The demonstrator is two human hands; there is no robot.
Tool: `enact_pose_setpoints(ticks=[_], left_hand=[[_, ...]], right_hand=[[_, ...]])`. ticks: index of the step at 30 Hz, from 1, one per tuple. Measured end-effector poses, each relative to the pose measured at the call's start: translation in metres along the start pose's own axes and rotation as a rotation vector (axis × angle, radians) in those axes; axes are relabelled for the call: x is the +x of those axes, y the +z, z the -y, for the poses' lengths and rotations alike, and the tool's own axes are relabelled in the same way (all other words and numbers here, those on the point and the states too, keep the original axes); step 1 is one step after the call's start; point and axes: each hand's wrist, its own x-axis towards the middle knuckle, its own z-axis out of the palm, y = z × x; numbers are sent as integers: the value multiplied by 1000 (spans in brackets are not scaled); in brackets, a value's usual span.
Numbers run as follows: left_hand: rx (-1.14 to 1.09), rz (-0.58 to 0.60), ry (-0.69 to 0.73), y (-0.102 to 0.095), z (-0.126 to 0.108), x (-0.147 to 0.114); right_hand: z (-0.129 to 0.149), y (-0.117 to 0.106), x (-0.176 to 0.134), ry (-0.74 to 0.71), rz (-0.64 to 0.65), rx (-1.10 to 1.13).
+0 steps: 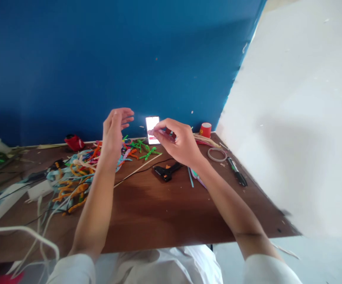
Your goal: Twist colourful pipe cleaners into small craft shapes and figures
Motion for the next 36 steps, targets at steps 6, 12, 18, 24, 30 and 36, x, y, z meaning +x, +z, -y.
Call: enact_pose_setpoints(ticks=[6,12,18,24,30,36], left_hand=[[-39,53,-28,8,-5,-7],[-211,214,-144,31,-17,-26],[-235,192,-140,34,-26,-31],[-262,329,-250,30,-25,-27],[-296,233,-153,24,-28,-21],[-312,166,-113,22,-33,-19]], right_hand=[[-6,6,-1,14,110,71],[-3,11,-5,9,222,15],[-4,15,-9,-100,281,-123],[-8,12,-9,-116,274,-172],[-8,11,-8,-20,177,-187],[-10,13,-10,-31,201,-180]])
